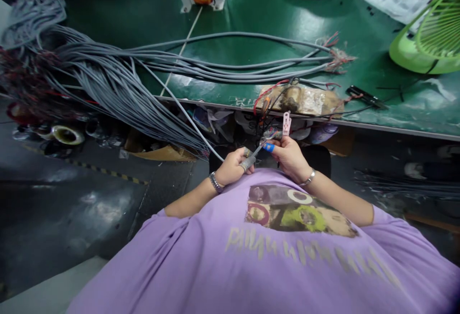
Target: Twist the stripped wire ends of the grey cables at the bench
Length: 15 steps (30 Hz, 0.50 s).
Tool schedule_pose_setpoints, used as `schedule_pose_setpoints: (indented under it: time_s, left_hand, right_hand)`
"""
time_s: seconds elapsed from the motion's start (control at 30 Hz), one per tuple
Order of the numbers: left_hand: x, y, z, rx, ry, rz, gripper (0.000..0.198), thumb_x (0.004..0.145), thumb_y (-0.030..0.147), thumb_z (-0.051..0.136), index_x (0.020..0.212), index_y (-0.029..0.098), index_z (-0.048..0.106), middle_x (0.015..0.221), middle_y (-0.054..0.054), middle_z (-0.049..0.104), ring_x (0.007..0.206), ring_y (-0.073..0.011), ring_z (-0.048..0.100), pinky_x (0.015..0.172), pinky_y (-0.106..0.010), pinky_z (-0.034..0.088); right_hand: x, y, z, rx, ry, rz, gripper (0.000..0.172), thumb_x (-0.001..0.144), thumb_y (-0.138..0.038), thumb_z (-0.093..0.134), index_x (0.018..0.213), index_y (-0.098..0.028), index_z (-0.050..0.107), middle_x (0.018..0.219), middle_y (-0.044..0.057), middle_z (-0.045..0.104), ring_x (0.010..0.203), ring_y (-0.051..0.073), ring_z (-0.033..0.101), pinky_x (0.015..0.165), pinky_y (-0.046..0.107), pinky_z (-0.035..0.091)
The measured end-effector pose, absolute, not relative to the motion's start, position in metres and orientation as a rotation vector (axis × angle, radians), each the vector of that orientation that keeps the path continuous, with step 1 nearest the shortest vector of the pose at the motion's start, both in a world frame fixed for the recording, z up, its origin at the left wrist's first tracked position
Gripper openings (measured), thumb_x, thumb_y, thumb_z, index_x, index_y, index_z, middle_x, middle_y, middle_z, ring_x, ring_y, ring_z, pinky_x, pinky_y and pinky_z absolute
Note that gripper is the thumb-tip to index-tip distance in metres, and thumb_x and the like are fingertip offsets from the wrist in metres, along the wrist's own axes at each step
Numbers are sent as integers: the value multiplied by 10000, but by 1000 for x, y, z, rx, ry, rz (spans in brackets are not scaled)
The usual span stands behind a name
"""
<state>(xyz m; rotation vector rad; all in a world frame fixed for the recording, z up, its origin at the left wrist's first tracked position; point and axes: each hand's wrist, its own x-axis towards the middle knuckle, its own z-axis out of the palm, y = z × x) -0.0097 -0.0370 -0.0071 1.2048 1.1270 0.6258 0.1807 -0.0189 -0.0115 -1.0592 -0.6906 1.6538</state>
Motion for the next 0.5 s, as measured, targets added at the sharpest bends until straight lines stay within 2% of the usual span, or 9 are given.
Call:
schedule_pose_setpoints:
  time_s: [0.13, 0.23, 0.37, 0.5]
  left_hand:
    - [-3, -28, -4, 1092, 1101, 634, 415, 742, 451, 785, 911, 161, 541, 753, -34, 727, 591, -111, 675, 509, -183, 509]
    - [7, -20, -1, 1041, 1098, 632, 426, 726, 444, 797, 905, 168, 525, 684, -1, 691, 525, -98, 640, 463, -174, 481]
    - [18, -17, -5, 1033, 1130, 709, 401, 732, 413, 788, 877, 183, 494, 614, 47, 629, 449, -67, 568, 397, -149, 404]
    - [21, -21, -10, 1003, 1144, 823, 414, 744, 445, 768, 887, 193, 473, 620, 63, 615, 448, -62, 554, 394, -148, 393]
  right_hand:
    - [182, -19, -15, -1085, -687, 1697, 496, 510, -227, 911, 905, -183, 616, 712, -40, 624, 460, 16, 360, 393, 160, 211]
    - [181, -19, -14, -1086, -692, 1729, 470, 520, -226, 897, 884, -186, 603, 701, -43, 609, 456, 18, 343, 385, 164, 190]
    - [182, -20, -10, -1044, -603, 1764, 416, 555, -198, 859, 850, -197, 565, 614, -81, 492, 449, 19, 286, 384, 160, 155]
    - [187, -18, -8, -834, -459, 1941, 357, 589, -140, 789, 822, -196, 524, 604, -98, 398, 455, 12, 194, 390, 142, 110]
